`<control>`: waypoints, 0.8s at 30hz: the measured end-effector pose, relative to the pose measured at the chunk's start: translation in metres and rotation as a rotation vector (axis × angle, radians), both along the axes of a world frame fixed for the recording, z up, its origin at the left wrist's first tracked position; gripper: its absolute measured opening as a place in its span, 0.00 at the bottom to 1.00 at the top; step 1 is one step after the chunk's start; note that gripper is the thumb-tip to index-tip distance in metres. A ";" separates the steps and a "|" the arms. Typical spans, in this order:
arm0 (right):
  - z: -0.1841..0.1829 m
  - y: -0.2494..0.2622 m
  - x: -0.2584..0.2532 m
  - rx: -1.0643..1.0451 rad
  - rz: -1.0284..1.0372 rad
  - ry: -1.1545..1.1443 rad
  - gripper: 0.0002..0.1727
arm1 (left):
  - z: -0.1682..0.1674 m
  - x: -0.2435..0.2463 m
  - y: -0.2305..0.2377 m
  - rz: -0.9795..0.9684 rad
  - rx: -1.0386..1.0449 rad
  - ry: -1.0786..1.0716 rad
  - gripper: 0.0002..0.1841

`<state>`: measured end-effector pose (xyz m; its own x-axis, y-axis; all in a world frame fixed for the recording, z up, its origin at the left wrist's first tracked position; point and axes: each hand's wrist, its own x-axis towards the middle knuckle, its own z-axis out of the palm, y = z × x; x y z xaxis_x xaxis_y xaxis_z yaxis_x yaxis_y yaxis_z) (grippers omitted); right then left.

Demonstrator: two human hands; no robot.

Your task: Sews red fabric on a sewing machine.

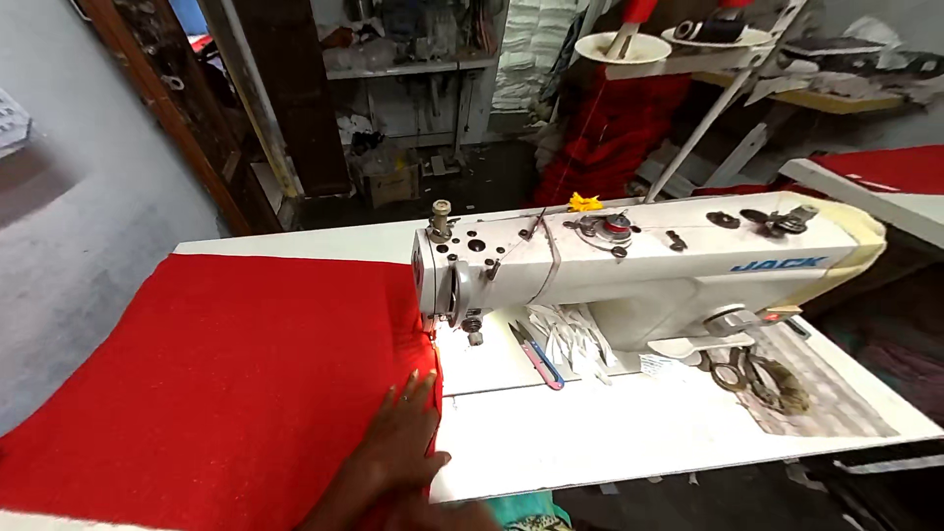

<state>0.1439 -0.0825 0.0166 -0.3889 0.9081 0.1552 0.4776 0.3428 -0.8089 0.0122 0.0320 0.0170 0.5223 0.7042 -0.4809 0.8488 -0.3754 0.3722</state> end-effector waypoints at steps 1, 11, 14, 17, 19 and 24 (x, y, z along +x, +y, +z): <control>-0.004 0.018 0.005 0.080 -0.144 0.032 0.12 | -0.003 0.000 -0.008 0.024 -0.011 -0.069 0.30; -0.067 0.121 0.000 0.170 -0.552 -0.223 0.14 | -0.040 0.022 -0.108 0.300 0.313 -0.456 0.11; -0.070 0.102 0.001 0.211 -0.547 -0.211 0.15 | -0.053 0.021 -0.107 0.318 0.470 -0.561 0.09; -0.069 0.106 0.002 0.196 -0.558 -0.206 0.13 | -0.065 0.024 -0.097 0.344 0.608 -0.575 0.11; -0.066 0.109 0.004 0.181 -0.541 -0.207 0.13 | -0.074 0.025 -0.088 0.352 0.693 -0.591 0.12; -0.038 0.089 0.011 -0.037 -0.392 -0.352 0.12 | -0.079 0.013 -0.069 0.302 0.722 -0.622 0.16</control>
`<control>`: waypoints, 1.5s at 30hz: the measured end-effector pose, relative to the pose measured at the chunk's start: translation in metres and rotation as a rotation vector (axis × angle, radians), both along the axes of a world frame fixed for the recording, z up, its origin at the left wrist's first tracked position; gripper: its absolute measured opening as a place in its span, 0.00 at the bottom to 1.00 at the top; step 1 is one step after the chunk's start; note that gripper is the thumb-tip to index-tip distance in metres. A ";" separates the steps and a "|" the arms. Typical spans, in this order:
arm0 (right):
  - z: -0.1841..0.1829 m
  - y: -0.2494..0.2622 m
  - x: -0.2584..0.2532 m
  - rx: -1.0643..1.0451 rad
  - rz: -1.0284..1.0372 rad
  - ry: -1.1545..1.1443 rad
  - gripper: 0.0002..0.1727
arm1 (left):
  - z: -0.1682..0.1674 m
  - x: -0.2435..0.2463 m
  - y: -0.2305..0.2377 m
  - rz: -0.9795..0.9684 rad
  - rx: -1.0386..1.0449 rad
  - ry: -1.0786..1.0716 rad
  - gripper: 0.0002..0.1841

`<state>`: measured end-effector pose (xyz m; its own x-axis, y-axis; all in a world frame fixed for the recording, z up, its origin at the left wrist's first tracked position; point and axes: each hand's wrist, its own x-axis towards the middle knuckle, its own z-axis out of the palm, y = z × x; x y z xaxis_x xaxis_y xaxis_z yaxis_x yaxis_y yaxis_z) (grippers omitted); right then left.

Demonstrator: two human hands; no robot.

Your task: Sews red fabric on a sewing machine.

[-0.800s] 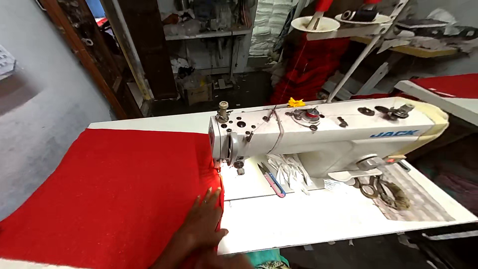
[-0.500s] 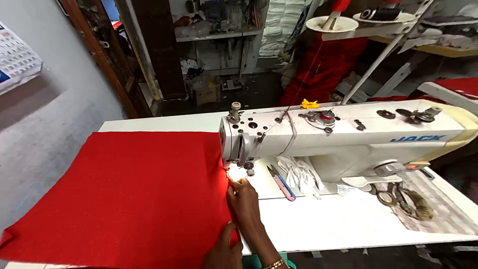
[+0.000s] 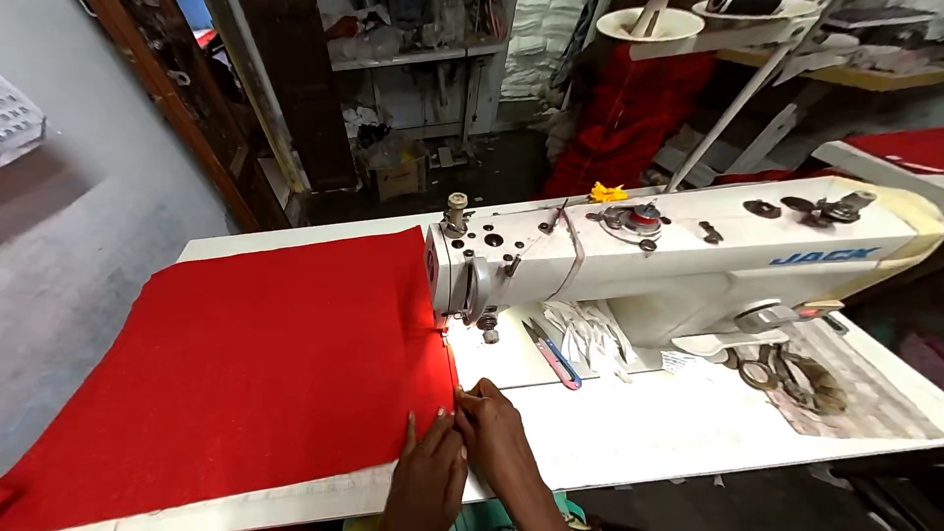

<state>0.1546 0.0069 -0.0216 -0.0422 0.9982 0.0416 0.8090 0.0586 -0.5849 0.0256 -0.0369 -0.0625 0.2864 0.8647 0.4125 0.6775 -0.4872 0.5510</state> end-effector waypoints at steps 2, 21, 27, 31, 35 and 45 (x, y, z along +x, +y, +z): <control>0.008 -0.005 0.001 -0.047 0.028 -0.046 0.12 | 0.002 -0.014 0.008 -0.089 -0.077 -0.009 0.22; -0.040 0.038 0.030 0.425 0.321 -0.116 0.09 | -0.002 -0.040 0.120 -0.328 0.360 0.164 0.12; 0.029 0.014 0.050 0.478 0.260 0.124 0.12 | -0.002 -0.041 0.119 -0.324 0.365 0.153 0.13; 0.114 0.038 0.107 0.738 -0.193 -0.045 0.20 | -0.003 -0.038 0.120 -0.308 0.358 0.147 0.13; 0.121 0.071 0.127 0.752 -0.257 -0.028 0.26 | -0.002 -0.039 0.116 -0.289 0.306 0.142 0.13; 0.105 0.061 0.130 0.834 -0.277 -0.012 0.25 | -0.001 -0.043 0.110 -0.291 0.177 0.137 0.17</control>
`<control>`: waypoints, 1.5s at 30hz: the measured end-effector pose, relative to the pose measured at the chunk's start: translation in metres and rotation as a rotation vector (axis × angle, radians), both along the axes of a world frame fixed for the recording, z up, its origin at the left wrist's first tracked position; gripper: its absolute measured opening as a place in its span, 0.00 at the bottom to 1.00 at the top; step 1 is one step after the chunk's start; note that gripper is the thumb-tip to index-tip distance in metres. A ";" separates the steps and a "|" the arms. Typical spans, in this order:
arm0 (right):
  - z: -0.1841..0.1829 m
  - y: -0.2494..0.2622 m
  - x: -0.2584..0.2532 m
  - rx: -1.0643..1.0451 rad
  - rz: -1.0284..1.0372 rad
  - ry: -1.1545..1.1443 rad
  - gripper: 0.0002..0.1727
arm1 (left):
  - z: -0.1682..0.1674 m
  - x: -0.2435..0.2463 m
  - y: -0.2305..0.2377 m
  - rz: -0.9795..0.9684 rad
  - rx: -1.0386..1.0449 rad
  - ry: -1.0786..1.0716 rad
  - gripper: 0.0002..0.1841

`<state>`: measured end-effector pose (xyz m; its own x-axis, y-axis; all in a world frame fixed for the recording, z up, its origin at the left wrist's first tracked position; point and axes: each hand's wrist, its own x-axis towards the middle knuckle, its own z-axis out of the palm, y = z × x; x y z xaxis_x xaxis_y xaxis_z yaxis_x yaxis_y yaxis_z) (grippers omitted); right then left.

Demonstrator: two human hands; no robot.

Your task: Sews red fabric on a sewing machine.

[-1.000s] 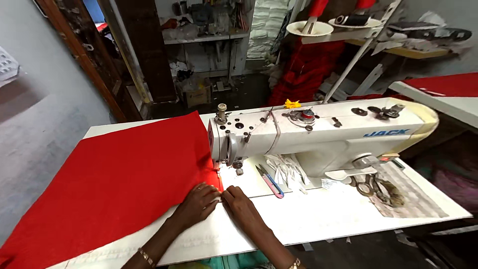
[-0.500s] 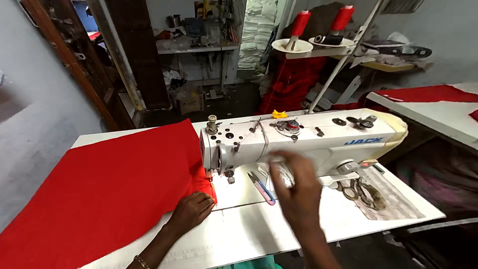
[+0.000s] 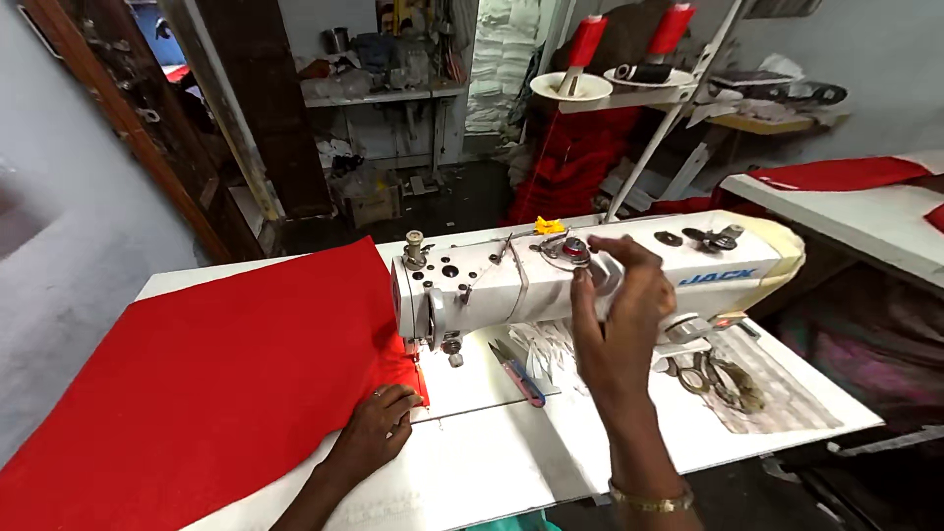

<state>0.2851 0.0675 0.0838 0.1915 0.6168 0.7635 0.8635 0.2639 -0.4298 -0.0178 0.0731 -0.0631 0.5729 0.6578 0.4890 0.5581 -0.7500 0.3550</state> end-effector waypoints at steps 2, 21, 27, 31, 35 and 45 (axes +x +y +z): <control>-0.025 -0.022 -0.024 0.076 0.028 0.014 0.19 | 0.000 0.000 -0.001 0.002 -0.003 -0.002 0.17; -0.137 0.003 -0.090 -0.386 0.567 -0.180 0.06 | 0.029 0.022 0.019 0.180 -0.407 -0.138 0.06; -0.143 0.002 -0.091 -0.300 0.581 -0.366 0.02 | 0.005 0.017 0.015 0.120 0.007 -0.046 0.08; -0.145 0.013 -0.091 -0.303 0.562 -0.331 0.08 | 0.010 0.022 0.018 0.161 0.021 0.031 0.10; -0.145 0.007 -0.098 -0.342 0.493 -0.236 0.04 | 0.050 0.028 0.029 0.278 -0.452 0.053 0.10; -0.137 -0.006 -0.128 -0.538 0.306 -0.163 0.10 | 0.053 0.030 0.057 0.415 -0.722 -0.005 0.12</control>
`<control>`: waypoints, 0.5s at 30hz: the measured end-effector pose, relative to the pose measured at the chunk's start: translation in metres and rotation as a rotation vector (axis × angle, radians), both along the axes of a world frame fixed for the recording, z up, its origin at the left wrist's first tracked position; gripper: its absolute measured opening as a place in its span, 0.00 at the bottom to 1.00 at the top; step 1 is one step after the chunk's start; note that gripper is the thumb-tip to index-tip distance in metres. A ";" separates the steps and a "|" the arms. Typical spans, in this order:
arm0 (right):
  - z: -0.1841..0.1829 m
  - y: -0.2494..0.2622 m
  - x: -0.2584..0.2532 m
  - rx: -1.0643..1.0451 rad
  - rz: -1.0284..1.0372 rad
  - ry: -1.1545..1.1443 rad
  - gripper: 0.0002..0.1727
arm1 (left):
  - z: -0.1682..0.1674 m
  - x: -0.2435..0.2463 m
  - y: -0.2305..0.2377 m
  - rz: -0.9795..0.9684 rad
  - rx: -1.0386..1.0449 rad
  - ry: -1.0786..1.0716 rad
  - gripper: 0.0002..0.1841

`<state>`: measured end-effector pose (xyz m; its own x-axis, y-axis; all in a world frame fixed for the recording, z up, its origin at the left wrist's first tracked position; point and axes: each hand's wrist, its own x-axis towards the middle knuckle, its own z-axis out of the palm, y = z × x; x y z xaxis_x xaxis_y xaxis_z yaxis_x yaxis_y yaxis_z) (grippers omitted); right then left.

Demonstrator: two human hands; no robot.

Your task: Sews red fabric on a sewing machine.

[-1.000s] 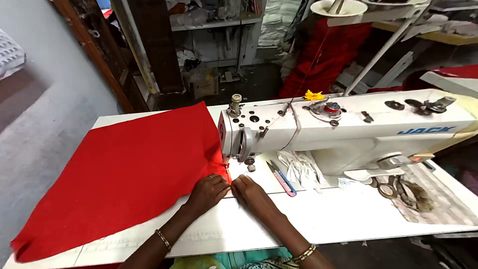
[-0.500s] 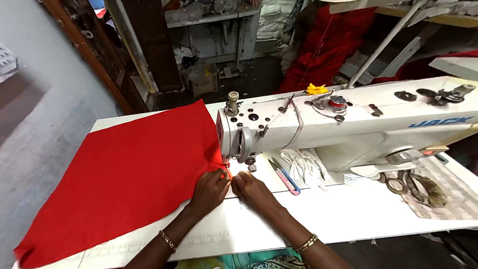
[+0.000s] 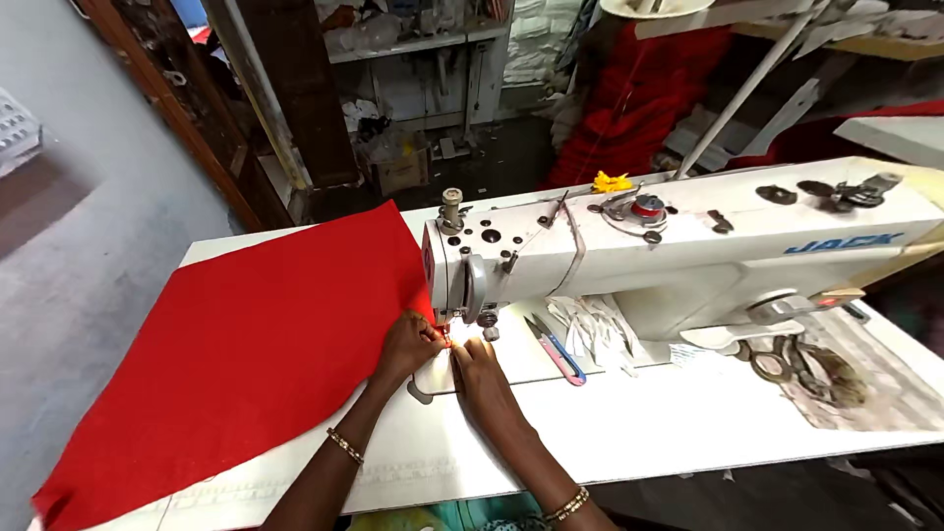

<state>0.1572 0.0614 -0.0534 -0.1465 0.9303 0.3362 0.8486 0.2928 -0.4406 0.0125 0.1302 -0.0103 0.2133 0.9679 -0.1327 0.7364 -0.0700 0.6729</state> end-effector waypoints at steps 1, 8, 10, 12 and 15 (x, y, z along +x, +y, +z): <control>0.000 0.000 0.000 -0.023 -0.011 0.015 0.11 | 0.001 0.001 0.001 0.004 0.011 0.007 0.12; -0.014 -0.023 0.020 0.007 -0.038 0.061 0.20 | -0.013 -0.043 -0.073 0.151 0.509 0.388 0.21; -0.018 -0.034 0.032 0.004 -0.038 0.096 0.22 | -0.015 -0.103 -0.102 0.328 0.535 0.410 0.25; -0.018 -0.042 0.040 -0.021 -0.046 0.205 0.22 | -0.011 -0.164 -0.138 0.482 0.465 0.404 0.19; -0.009 -0.049 0.032 -0.100 -0.076 0.516 0.16 | 0.033 -0.201 -0.185 0.324 0.122 0.524 0.08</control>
<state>0.1895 0.0125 -0.0626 0.0839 0.9631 0.2558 0.5313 0.1739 -0.8291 -0.1881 -0.0544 0.0229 -0.1570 0.9873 -0.0250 0.9630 0.1586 0.2179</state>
